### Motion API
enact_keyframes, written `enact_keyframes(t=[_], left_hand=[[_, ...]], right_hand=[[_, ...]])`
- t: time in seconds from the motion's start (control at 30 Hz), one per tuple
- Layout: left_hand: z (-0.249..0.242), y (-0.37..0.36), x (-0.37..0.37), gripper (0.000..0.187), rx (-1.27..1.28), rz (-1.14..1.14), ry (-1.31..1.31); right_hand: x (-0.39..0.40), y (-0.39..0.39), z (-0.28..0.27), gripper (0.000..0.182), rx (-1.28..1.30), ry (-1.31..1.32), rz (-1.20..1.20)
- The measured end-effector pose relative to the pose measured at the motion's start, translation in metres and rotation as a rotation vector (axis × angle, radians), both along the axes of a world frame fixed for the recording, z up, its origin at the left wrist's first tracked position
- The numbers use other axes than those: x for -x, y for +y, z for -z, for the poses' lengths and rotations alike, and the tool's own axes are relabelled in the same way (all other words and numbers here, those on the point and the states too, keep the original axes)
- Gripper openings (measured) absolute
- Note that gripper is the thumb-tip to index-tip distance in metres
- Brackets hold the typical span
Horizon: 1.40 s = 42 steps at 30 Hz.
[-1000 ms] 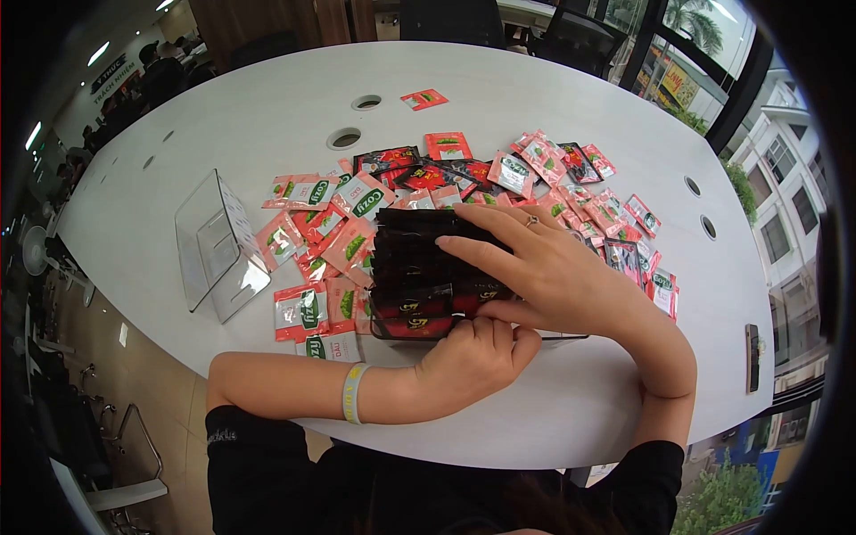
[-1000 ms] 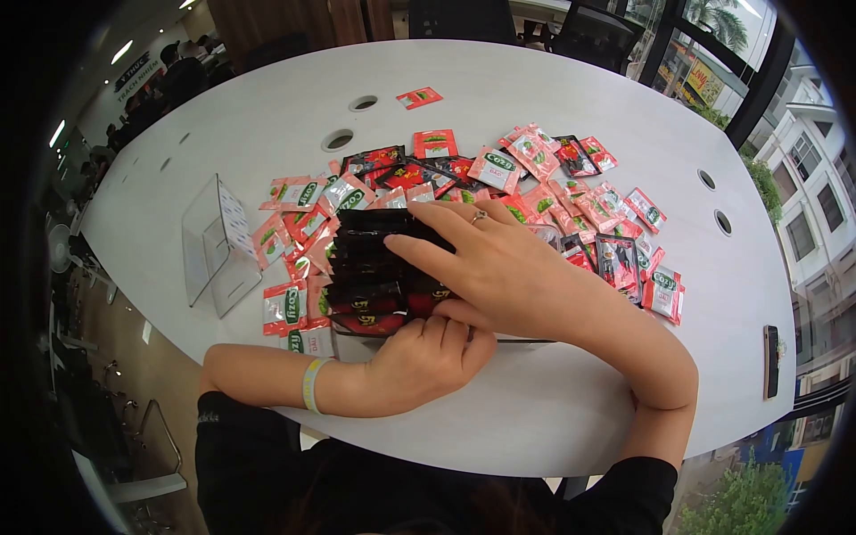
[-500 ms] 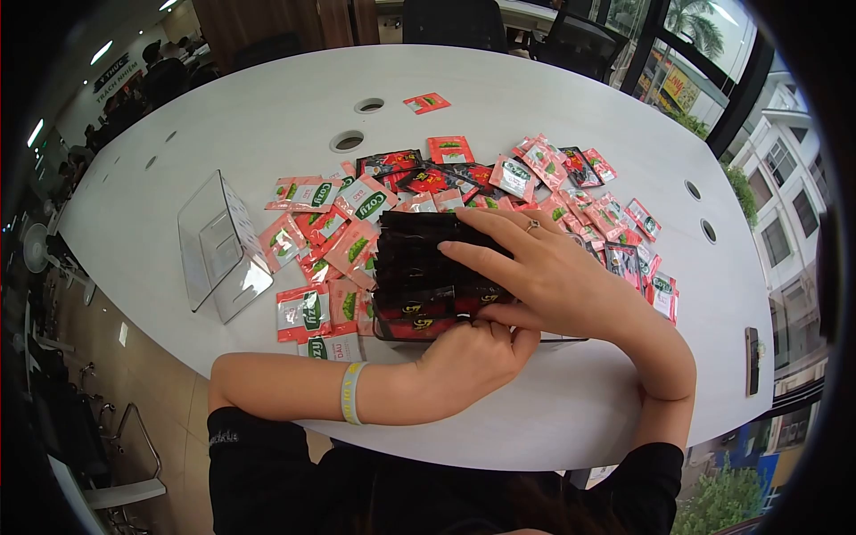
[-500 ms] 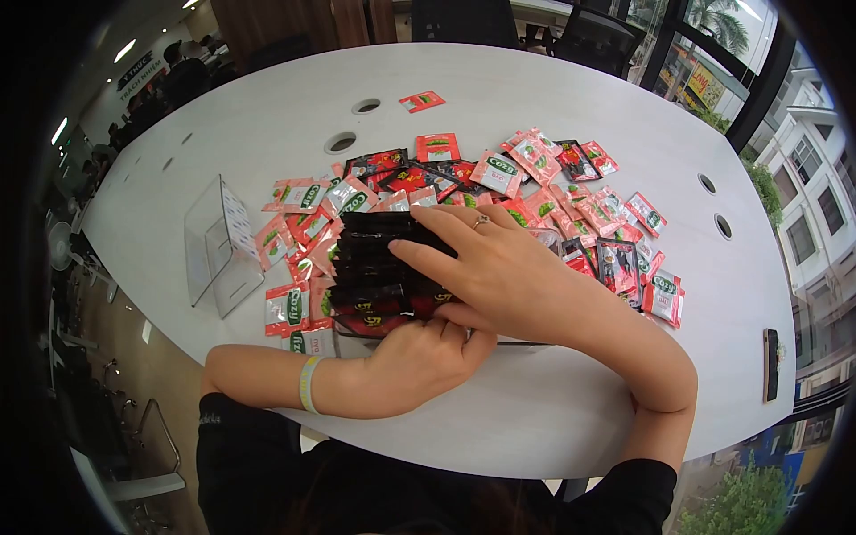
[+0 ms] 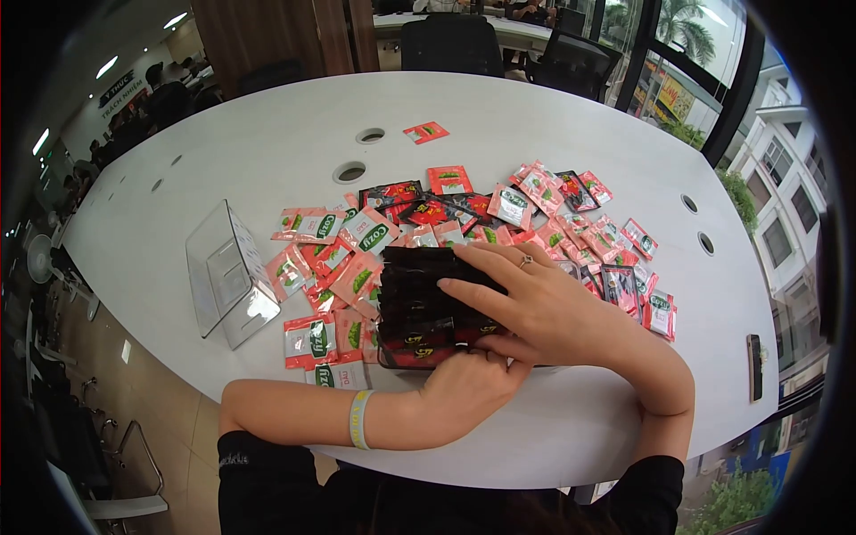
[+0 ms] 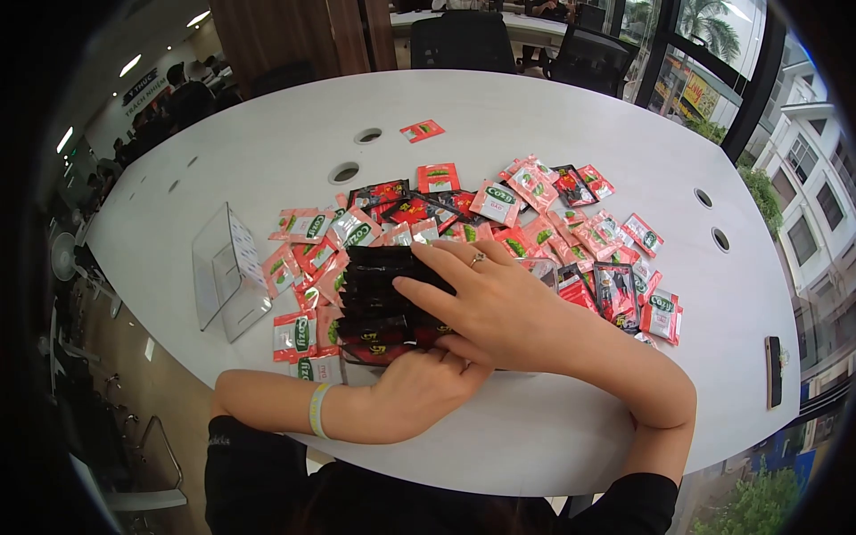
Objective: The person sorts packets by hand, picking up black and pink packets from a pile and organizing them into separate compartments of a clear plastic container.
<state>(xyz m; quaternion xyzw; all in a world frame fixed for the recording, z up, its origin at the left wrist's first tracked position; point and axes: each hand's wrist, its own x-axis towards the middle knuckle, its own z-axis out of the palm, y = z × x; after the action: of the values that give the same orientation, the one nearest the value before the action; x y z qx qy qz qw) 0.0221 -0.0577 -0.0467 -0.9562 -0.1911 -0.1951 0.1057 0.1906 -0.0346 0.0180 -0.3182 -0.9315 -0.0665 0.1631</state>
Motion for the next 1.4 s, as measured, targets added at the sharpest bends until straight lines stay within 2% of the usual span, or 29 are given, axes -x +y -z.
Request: enact_keyframes(t=[0.1,0.17,0.27,0.67,0.77,0.83,0.87,0.93,1.0,1.03,1.1,1.17,1.2,1.23,1.3,1.33,1.4], left_hand=[[0.001,-0.001,0.000,0.033,0.033,0.003,0.054],[0.002,-0.003,-0.001,0.043,-0.055,-0.012,0.051],[0.005,-0.005,-0.001,0.048,-0.036,-0.032,0.089],[0.008,0.003,-0.001,0.034,-0.201,-0.004,-0.005],[0.012,0.004,-0.002,0.038,-0.182,0.002,-0.021],[0.010,0.005,-0.003,0.043,-0.209,-0.012,-0.035],[0.008,0.005,-0.004,0.048,-0.239,-0.025,-0.049],[0.007,0.003,-0.002,0.053,-0.212,-0.020,-0.027],[0.007,0.002,0.000,0.058,-0.184,-0.015,-0.006],[0.007,0.003,0.000,0.059,-0.198,-0.008,0.001],[0.007,0.004,0.000,0.061,-0.206,0.001,0.010],[0.008,0.004,0.000,0.060,-0.196,0.003,-0.003],[0.009,0.004,0.000,0.060,-0.187,0.011,-0.003],[0.009,0.004,0.000,0.060,-0.187,0.009,-0.004],[0.009,0.005,0.000,0.059,-0.183,0.010,-0.008],[0.010,0.005,0.000,0.059,-0.195,0.009,-0.007],[0.010,0.005,-0.001,0.059,-0.200,0.002,-0.010]], right_hand=[[-0.001,0.000,0.000,0.067,0.005,0.017,-0.008],[-0.002,-0.001,-0.001,0.067,0.012,0.029,-0.012],[-0.002,-0.001,0.000,0.064,0.051,0.074,-0.034],[-0.003,0.001,0.001,0.060,0.022,0.054,-0.042],[-0.008,0.004,-0.003,0.061,0.027,0.063,-0.059],[-0.016,0.010,-0.008,0.063,0.224,0.170,-0.080],[-0.020,0.018,-0.008,0.063,0.239,0.276,-0.139],[-0.031,0.028,-0.014,0.062,0.345,0.351,-0.007],[-0.050,0.051,-0.007,0.057,0.194,0.338,0.135],[-0.062,0.063,0.002,0.055,0.123,0.339,0.236],[-0.089,0.088,0.024,0.054,0.164,0.427,0.433],[-0.128,0.113,0.060,0.055,0.023,0.351,0.604],[-0.146,0.122,0.075,0.059,0.040,0.302,0.684],[-0.166,0.129,0.090,0.059,0.046,0.300,0.693],[-0.195,0.137,0.110,0.061,0.235,0.191,0.791],[-0.195,0.129,0.108,0.059,0.136,0.171,0.782],[-0.197,0.129,0.097,0.056,0.188,0.225,0.817]])
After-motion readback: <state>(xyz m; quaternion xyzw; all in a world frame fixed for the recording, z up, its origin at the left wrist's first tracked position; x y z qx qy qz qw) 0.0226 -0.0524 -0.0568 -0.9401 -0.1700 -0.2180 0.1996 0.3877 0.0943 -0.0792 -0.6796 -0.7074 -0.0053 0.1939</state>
